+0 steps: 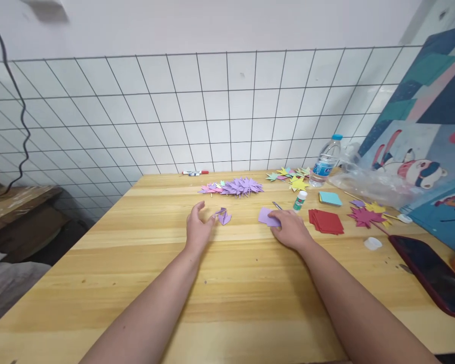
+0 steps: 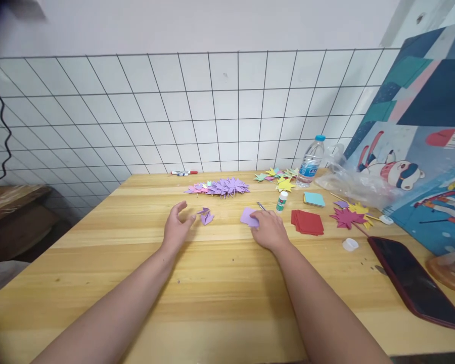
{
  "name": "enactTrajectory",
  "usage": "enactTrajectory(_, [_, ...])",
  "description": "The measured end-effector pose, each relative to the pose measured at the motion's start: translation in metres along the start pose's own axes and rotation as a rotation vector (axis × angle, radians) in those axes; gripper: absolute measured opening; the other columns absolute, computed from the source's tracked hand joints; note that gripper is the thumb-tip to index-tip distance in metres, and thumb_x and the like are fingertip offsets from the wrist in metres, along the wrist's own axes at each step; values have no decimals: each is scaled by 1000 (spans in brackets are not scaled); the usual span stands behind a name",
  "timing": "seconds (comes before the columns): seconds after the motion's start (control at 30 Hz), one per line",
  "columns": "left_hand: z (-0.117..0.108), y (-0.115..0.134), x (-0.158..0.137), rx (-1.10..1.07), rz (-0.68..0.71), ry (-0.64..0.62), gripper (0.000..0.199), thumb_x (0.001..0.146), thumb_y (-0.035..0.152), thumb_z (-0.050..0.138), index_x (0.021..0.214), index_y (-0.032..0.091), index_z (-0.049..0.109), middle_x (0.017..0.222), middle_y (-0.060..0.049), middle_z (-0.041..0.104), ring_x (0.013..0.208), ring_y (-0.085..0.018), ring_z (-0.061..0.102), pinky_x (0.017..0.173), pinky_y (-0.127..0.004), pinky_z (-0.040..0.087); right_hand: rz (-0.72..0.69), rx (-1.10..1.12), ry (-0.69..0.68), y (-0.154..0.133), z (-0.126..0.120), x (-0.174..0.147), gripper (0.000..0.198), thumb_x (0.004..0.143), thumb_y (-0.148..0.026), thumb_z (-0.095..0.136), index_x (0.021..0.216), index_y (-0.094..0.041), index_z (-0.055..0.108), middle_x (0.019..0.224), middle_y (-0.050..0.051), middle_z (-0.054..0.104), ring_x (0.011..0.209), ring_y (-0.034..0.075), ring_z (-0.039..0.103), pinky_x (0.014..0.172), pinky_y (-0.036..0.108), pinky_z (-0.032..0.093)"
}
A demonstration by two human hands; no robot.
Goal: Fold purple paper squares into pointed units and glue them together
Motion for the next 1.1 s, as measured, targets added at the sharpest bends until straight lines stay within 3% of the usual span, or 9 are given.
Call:
enactTrajectory(0.1, [-5,-8,4,15,-2,68,47,71,23,62,116,23,50,123,-9,53,118,-23,45,100,-39,32,3,1,0,1,2,1,25,79,-31,54,99,-22,66,108,5,65,101,22,54,87,32,37])
enactTrajectory(0.23, [-6,-10,5,-4,12,75,43,71,23,62,113,23,52,117,-8,56,113,-22,48,98,-38,34,50,-13,51,1,-1,2,33,89,-35,40,92,-21,69,98,8,69,92,22,59,76,31,41])
enactTrajectory(0.5, [-6,1,2,-83,13,27,33,77,35,57,107,21,56,113,-9,58,106,-23,53,91,-37,38,42,33,126,7,0,2,17,80,-31,56,79,-26,72,86,2,72,80,19,63,65,27,43])
enactTrajectory(0.63, [0,23,-12,-160,85,-177,34,79,44,51,96,16,61,99,-9,64,94,-20,57,81,-31,43,-58,74,185,-2,-6,0,18,82,-29,55,81,-27,73,88,1,72,83,19,62,72,30,44])
enactTrajectory(0.77, [17,36,-39,-201,115,-554,51,78,56,47,65,11,68,59,-7,63,52,-13,54,52,-24,42,-153,114,309,-25,-14,-7,20,86,-26,51,91,-25,70,100,3,69,95,19,57,88,35,40])
enactTrajectory(0.8, [22,36,-45,-212,91,-654,58,81,58,40,67,10,69,56,-8,63,45,-12,50,44,-22,37,-193,127,318,-33,-14,-9,19,85,-27,52,90,-26,70,101,1,69,96,18,57,90,34,39])
enactTrajectory(0.87, [32,34,-55,-347,-54,-857,68,83,63,29,83,9,70,75,-15,68,56,-14,57,38,-19,32,-353,187,375,-53,-14,-18,17,84,-25,54,90,-27,70,101,0,69,96,17,56,90,35,39])
enactTrajectory(0.97, [35,32,-55,-539,-247,-892,77,73,74,31,100,10,63,83,-15,68,66,-20,63,41,-20,39,-608,263,418,-79,-13,-31,16,81,-19,57,87,-29,69,102,-2,68,96,17,54,87,35,40])
enactTrajectory(1.1, [35,33,-53,-472,-285,-871,42,73,50,61,88,10,62,70,-6,64,59,-12,58,54,-21,44,-715,310,308,-94,-11,-37,12,79,-20,60,83,-28,68,103,-2,67,97,17,53,85,34,41])
Point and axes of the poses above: each hand's wrist, its own x-axis towards the middle knuckle, its own z-axis out of the palm, y = z × x, the point moved 5 cm from there along x, towards the middle knuckle
